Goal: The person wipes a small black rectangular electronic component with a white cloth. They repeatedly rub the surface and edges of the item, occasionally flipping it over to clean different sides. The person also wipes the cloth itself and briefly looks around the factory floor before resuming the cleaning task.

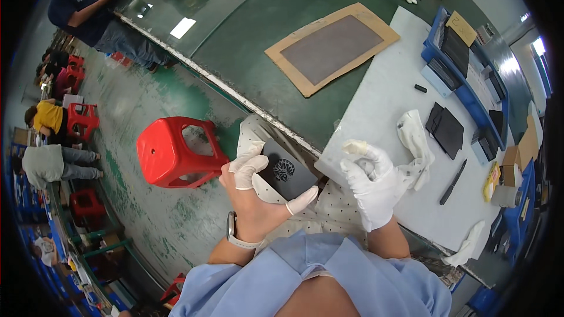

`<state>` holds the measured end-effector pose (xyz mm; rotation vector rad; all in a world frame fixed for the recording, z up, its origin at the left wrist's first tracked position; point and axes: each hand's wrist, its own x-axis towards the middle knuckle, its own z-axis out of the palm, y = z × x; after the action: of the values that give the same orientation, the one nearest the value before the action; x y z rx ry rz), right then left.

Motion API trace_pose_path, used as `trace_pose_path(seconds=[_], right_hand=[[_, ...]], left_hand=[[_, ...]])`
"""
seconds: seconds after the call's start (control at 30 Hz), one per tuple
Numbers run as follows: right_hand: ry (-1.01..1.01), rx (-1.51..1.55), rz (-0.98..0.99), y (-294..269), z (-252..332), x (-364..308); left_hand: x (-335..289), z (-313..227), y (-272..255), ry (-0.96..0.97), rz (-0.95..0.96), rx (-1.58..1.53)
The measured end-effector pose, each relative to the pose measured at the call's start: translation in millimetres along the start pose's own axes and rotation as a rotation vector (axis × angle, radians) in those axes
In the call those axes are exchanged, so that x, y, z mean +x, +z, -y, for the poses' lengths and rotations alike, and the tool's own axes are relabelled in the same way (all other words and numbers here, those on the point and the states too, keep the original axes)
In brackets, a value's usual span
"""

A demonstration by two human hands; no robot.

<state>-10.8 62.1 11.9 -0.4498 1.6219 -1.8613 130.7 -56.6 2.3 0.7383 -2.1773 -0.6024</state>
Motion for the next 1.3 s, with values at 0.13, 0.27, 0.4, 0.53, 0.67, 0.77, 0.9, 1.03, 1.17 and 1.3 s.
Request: trace_pose_path(seconds=[0.13, 0.27, 0.4, 0.53, 0.67, 0.77, 0.9, 1.03, 1.17, 1.3], right_hand=[[-0.034, -0.001, 0.183, 12, -8, 1], [0.065, -0.143, 0.35, 16, -6, 6], [0.096, 0.0, 0.22, 19, 1, 10], [0.108, -0.037, 0.234, 20, 1, 11], [0.029, -0.052, 0.25, 22, -10, 11], [0.022, -0.065, 0.243, 24, -10, 10], [-0.065, -0.162, 0.218, 24, -11, 10], [0.037, -0.177, 0.035, 16, 2, 21], [0.098, -0.262, 0.378, 17, 18, 21], [0.211, -0.25, 0.248, 15, 11, 25]], left_hand=[[-1, 3, 6, 0.057, -0.053, 0.008], [-6, 1, 9, 0.12, 0.01, -0.09], [-7, -1, 4, 0.093, 0.06, -0.099], [-10, 11, 10, 0.131, 0.032, -0.197], [-13, 11, 11, 0.145, 0.031, -0.197], [-11, 6, 8, 0.148, 0.032, -0.166], [-11, 7, 11, 0.15, 0.044, -0.286], [-13, 13, 9, 0.152, 0.116, -0.44], [-18, 14, 10, 0.149, 0.245, -0.485], [-14, 19, 15, -0.033, 0.092, -0.377]])
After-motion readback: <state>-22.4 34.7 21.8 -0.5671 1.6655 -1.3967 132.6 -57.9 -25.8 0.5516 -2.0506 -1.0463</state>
